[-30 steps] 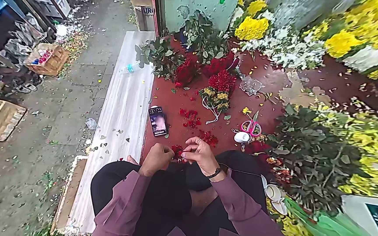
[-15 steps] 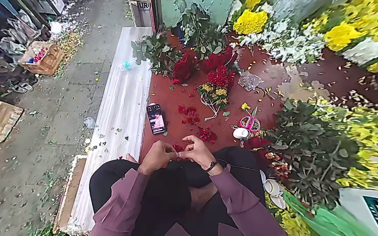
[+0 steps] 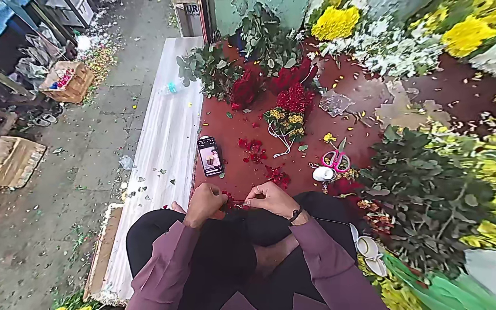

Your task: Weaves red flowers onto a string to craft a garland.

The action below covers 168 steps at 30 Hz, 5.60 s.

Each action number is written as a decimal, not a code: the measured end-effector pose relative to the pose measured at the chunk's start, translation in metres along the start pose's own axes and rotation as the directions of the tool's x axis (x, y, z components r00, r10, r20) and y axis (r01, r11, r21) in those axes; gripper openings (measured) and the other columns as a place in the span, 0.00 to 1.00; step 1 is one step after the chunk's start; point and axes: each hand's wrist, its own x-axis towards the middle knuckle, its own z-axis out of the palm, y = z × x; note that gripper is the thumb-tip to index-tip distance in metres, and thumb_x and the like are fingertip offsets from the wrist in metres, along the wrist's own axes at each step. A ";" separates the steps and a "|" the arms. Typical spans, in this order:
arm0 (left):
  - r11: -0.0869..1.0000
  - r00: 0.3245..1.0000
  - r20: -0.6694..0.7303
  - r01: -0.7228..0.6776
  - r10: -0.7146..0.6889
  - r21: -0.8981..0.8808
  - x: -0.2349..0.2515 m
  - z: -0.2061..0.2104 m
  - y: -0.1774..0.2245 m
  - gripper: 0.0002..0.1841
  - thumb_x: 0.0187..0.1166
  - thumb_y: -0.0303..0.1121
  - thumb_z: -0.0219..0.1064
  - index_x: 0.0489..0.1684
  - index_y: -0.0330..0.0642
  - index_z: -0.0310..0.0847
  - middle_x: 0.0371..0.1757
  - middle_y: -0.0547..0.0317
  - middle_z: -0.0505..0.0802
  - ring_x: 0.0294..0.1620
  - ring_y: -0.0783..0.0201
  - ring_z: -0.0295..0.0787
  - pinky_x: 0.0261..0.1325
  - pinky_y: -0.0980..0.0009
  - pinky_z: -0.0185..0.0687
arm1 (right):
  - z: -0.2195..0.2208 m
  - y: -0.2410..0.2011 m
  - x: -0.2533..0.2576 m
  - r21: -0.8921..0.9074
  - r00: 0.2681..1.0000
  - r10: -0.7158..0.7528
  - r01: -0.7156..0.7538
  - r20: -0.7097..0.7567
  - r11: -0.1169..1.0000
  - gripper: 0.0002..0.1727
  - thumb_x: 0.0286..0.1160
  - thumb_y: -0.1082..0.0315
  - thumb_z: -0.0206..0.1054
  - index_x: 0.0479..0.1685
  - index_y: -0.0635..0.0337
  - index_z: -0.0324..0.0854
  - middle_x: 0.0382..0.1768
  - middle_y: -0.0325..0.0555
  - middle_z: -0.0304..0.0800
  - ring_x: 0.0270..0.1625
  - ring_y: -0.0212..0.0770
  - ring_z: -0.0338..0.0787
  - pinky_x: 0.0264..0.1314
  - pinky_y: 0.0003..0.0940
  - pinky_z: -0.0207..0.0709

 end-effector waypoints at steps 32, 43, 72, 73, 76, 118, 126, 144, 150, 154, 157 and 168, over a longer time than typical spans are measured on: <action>0.972 0.964 0.126 -0.226 0.233 -0.067 -0.006 0.011 0.010 0.09 0.70 0.43 0.74 0.27 0.49 0.90 0.23 0.68 0.90 0.24 0.70 0.85 0.33 0.62 0.82 | -0.057 0.008 0.019 0.093 0.998 0.064 -0.065 0.015 0.994 0.13 0.81 0.61 0.68 0.50 0.59 0.92 0.37 0.41 0.95 0.35 0.33 0.90 0.39 0.32 0.85; 0.993 0.989 0.110 -0.095 0.102 -0.072 -0.004 0.005 0.001 0.10 0.69 0.42 0.74 0.25 0.48 0.87 0.21 0.66 0.87 0.21 0.67 0.82 0.29 0.62 0.79 | -0.092 0.092 0.139 -0.757 0.923 0.130 -0.372 -0.362 0.536 0.21 0.60 0.71 0.74 0.57 0.47 0.91 0.59 0.47 0.92 0.61 0.57 0.91 0.58 0.68 0.83; 0.986 0.986 0.104 -0.138 0.128 0.095 -0.002 0.010 0.002 0.10 0.70 0.44 0.72 0.30 0.50 0.90 0.24 0.63 0.90 0.26 0.62 0.86 0.34 0.52 0.83 | -0.034 0.013 0.028 0.377 0.877 0.123 0.069 -0.464 0.924 0.09 0.75 0.76 0.65 0.43 0.66 0.91 0.34 0.55 0.94 0.28 0.43 0.90 0.28 0.34 0.85; 0.986 0.986 0.106 -0.137 0.126 0.098 -0.002 0.010 0.003 0.10 0.70 0.44 0.72 0.30 0.49 0.90 0.24 0.63 0.89 0.26 0.62 0.86 0.34 0.52 0.83 | -0.034 0.013 0.028 0.377 0.880 0.114 0.078 -0.460 0.923 0.09 0.75 0.77 0.64 0.41 0.67 0.90 0.33 0.55 0.93 0.28 0.43 0.90 0.29 0.35 0.85; 0.986 0.986 0.110 -0.139 0.128 0.093 -0.003 0.010 0.003 0.10 0.70 0.44 0.72 0.29 0.49 0.90 0.23 0.64 0.89 0.25 0.63 0.85 0.33 0.53 0.82 | -0.032 0.014 0.029 0.374 0.885 0.092 0.096 -0.456 0.923 0.09 0.75 0.78 0.63 0.40 0.68 0.90 0.32 0.54 0.93 0.28 0.42 0.90 0.32 0.36 0.87; 0.980 0.984 0.066 -0.156 0.165 -0.123 -0.003 0.008 0.004 0.12 0.69 0.41 0.73 0.18 0.47 0.86 0.17 0.67 0.87 0.20 0.69 0.82 0.28 0.61 0.78 | 0.007 -0.003 -0.001 0.041 0.972 0.070 -0.062 -0.225 0.997 0.51 0.52 0.60 0.85 0.86 0.48 0.66 0.65 0.42 0.88 0.65 0.39 0.87 0.62 0.40 0.85; 0.999 0.999 -0.029 -0.031 0.030 -0.013 -0.004 0.000 0.005 0.16 0.68 0.45 0.71 0.12 0.49 0.80 0.14 0.65 0.81 0.18 0.64 0.76 0.25 0.55 0.71 | -0.003 -0.004 -0.006 0.033 0.999 0.033 -0.033 -0.001 0.999 0.11 0.72 0.58 0.77 0.37 0.55 0.95 0.35 0.35 0.96 0.40 0.26 0.92 0.50 0.30 0.86; 0.978 0.968 -0.197 -0.179 0.156 -0.103 -0.007 0.017 0.006 0.10 0.74 0.43 0.71 0.31 0.49 0.91 0.25 0.67 0.92 0.26 0.69 0.88 0.36 0.59 0.86 | 0.044 -0.014 0.000 0.209 0.951 -0.295 0.307 -0.087 0.928 0.07 0.76 0.69 0.73 0.40 0.63 0.95 0.37 0.41 0.98 0.38 0.27 0.92 0.46 0.27 0.88; 0.978 0.979 -0.020 -0.204 0.203 -0.051 -0.008 0.008 0.009 0.08 0.76 0.41 0.72 0.35 0.49 0.93 0.29 0.67 0.94 0.30 0.70 0.90 0.40 0.61 0.88 | 0.008 -0.013 -0.006 0.211 0.955 -0.158 0.214 -0.253 0.954 0.06 0.73 0.70 0.74 0.38 0.62 0.95 0.35 0.42 0.97 0.36 0.30 0.93 0.45 0.31 0.89; 0.976 0.961 0.179 -0.216 0.209 0.021 -0.012 0.010 0.012 0.07 0.73 0.41 0.72 0.33 0.50 0.93 0.27 0.66 0.93 0.27 0.69 0.88 0.35 0.60 0.85 | -0.009 -0.004 -0.005 0.324 0.993 0.035 0.003 -0.113 0.946 0.06 0.71 0.65 0.76 0.36 0.59 0.94 0.27 0.34 0.92 0.20 0.22 0.74 0.22 0.21 0.66; 0.976 0.965 0.193 -0.199 0.180 0.083 -0.013 0.011 0.011 0.08 0.69 0.42 0.72 0.28 0.51 0.91 0.25 0.67 0.91 0.27 0.67 0.88 0.35 0.55 0.83 | -0.031 0.007 0.012 0.202 0.987 0.158 -0.163 0.039 0.966 0.12 0.79 0.61 0.71 0.46 0.60 0.92 0.30 0.39 0.92 0.24 0.29 0.83 0.27 0.26 0.76; 0.986 0.975 0.189 -0.139 0.120 0.092 -0.008 0.009 0.005 0.08 0.71 0.43 0.70 0.29 0.52 0.90 0.25 0.67 0.90 0.28 0.65 0.86 0.34 0.54 0.82 | -0.078 0.094 0.144 -0.293 0.777 0.198 -0.441 -0.597 0.848 0.10 0.70 0.60 0.76 0.45 0.51 0.94 0.52 0.51 0.93 0.60 0.54 0.90 0.64 0.64 0.82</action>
